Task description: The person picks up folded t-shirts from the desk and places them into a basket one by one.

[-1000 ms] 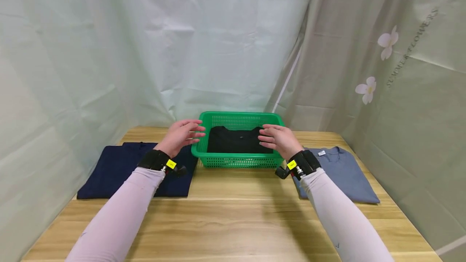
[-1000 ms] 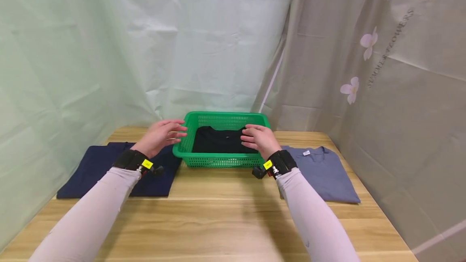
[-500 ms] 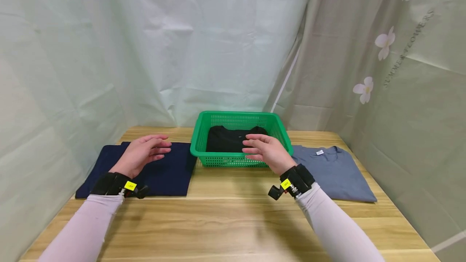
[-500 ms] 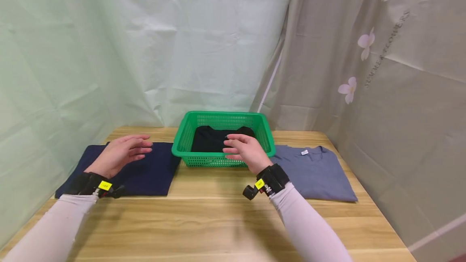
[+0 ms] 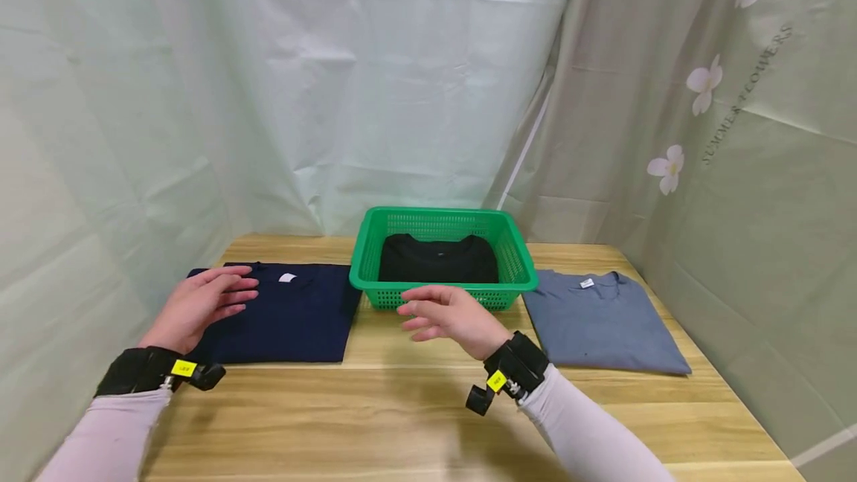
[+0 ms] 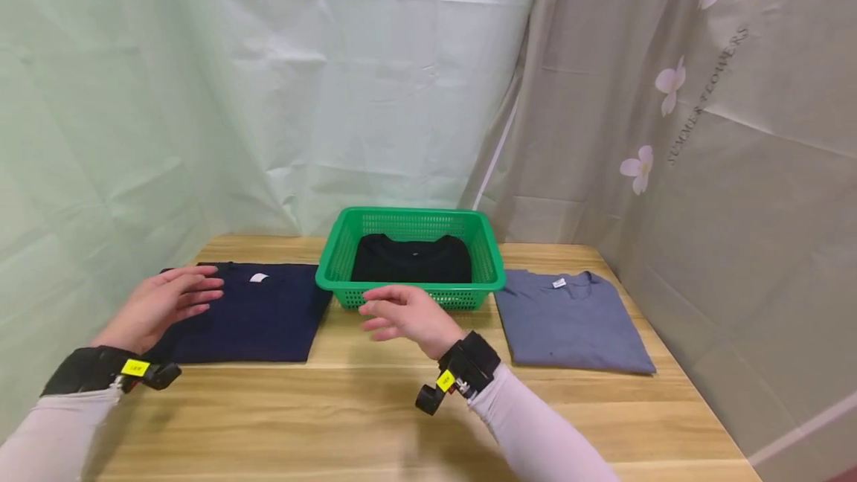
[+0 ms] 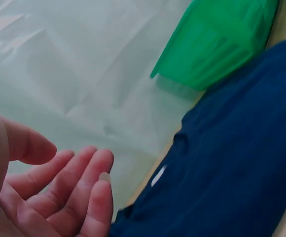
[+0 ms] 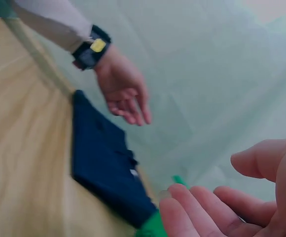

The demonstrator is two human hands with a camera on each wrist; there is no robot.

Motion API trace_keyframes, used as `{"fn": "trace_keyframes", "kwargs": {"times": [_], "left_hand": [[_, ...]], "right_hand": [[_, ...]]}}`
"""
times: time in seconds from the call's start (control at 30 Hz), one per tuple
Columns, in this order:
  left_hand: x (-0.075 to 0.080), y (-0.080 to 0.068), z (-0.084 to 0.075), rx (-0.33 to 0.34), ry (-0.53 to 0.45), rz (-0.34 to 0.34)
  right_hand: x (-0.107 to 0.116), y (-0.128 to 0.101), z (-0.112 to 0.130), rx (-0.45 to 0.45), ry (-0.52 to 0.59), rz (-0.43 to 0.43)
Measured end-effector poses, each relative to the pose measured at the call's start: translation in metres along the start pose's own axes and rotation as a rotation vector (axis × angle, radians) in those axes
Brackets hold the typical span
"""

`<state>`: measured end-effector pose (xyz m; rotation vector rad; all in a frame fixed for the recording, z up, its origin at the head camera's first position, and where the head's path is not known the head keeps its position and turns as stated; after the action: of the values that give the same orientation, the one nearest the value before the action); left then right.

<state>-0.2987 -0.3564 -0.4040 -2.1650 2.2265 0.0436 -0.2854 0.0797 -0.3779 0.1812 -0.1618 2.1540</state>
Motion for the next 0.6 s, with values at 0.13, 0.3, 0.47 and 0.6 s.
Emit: {"fn": "trace_keyframes", "kwargs": {"times": [0.13,0.3,0.47,0.6], "left_hand": [[0.017,-0.008,0.004,0.015,0.034,-0.018],[0.035,-0.013,0.008,0.005,0.196,-0.083],[0.050,-0.020,0.010,0.044,0.443,-0.249],[0.060,-0.023,0.018,0.151,0.487,-0.331]], "right_hand": [[-0.020,0.009,-0.015,-0.027,-0.010,0.040],[-0.038,0.022,-0.028,-0.055,-0.007,0.030],[-0.054,0.035,-0.036,-0.097,0.002,-0.002],[-0.063,0.046,-0.040,-0.138,-0.007,-0.031]]}}
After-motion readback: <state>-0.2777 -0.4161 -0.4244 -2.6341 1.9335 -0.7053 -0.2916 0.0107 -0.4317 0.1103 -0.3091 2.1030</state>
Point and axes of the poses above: each hand's wrist, its own y-axis towards the middle knuckle, its own x-axis out of the back of the hand, z = x × y, the point moved 3 cm from there along y, towards the middle knuckle, and after that the axes turned 7 degrees about -y, right-handed, at the moved point
